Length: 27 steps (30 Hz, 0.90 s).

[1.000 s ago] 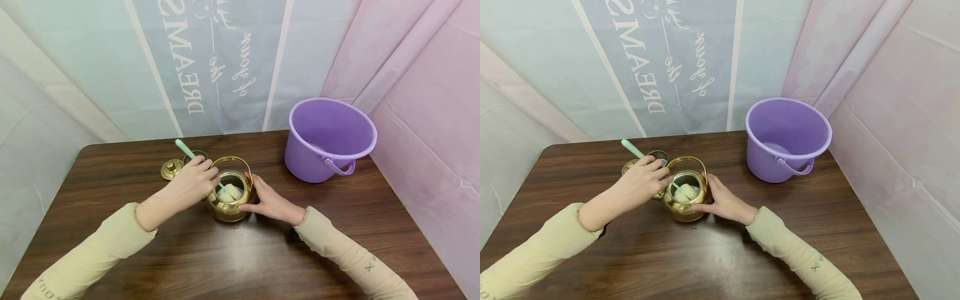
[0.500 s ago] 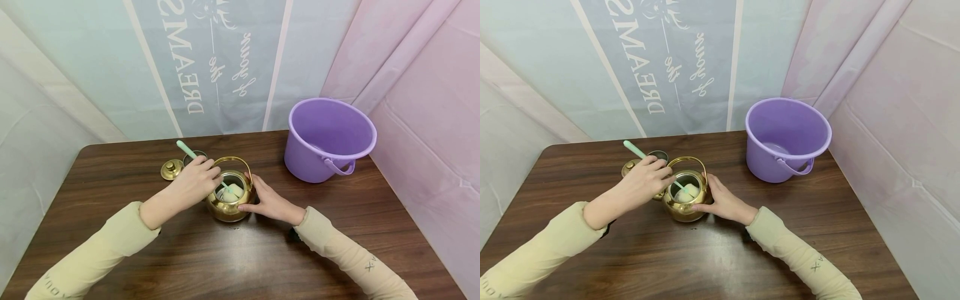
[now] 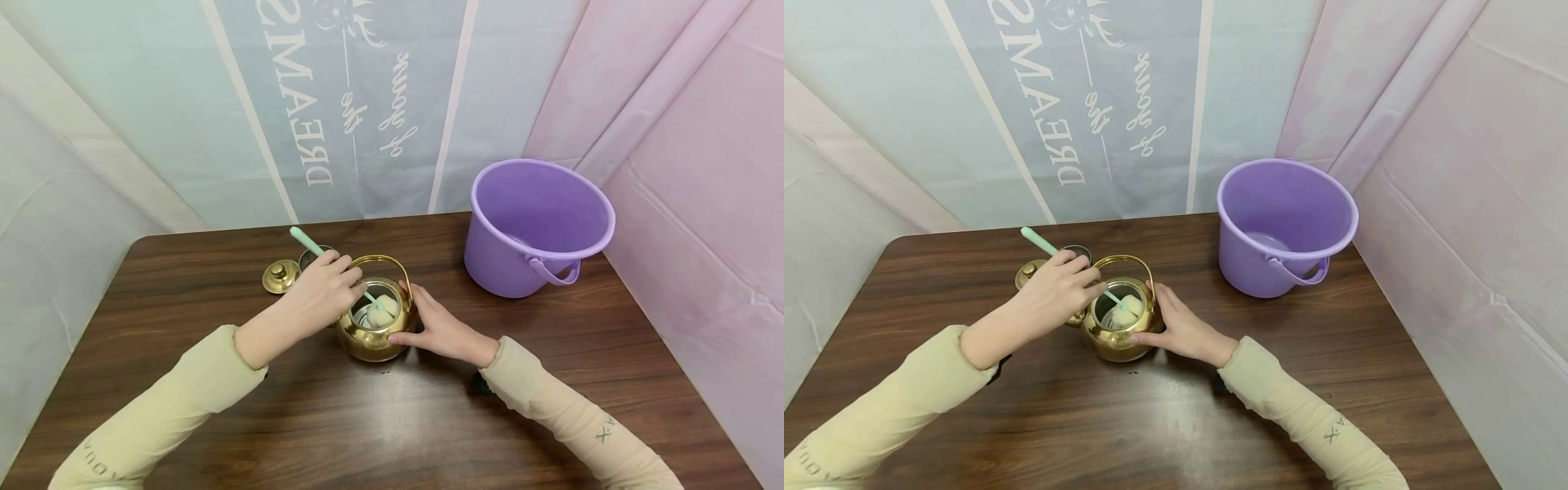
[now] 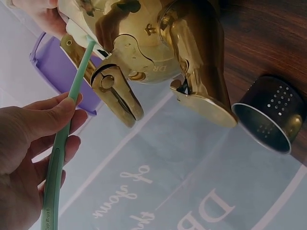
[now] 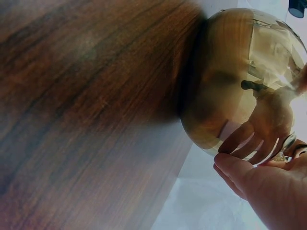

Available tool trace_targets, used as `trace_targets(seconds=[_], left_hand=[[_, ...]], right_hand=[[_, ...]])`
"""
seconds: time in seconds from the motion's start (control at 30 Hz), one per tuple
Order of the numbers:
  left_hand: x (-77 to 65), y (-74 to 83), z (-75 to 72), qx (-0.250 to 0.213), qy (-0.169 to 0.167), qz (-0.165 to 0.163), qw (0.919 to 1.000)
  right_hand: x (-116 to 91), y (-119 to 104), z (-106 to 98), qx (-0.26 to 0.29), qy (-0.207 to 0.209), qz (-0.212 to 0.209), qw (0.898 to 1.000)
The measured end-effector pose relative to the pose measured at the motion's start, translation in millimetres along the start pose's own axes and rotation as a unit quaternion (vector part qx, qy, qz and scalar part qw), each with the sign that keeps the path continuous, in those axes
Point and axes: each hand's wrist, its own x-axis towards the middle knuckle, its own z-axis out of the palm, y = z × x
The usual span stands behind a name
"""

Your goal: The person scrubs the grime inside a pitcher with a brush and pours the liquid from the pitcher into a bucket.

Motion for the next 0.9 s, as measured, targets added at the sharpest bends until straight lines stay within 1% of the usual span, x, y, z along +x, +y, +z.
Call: trace_targets(seconds=[0.17,0.47,0.73,0.9], left_hand=[[1.0,-1.2,2.3,-0.005,0.002,-0.006,1.0],[1.9,-2.1,4.4,0.001,0.001,-0.011,0.9999],[1.2,-2.5,5.7,0.013,0.001,-0.023,0.9996],[1.6,-2.1,5.1,0.02,-0.005,-0.023,0.9995]], right_hand=[[-0.3,-0.3,-0.3,-0.001,-0.003,0.007,1.0],[-0.4,-0.4,-0.3,0.003,-0.008,0.012,1.0],[-0.6,-0.5,-0.2,0.004,-0.005,0.006,1.0],[-0.6,-0.3,0.0,0.004,-0.003,0.002,1.0]])
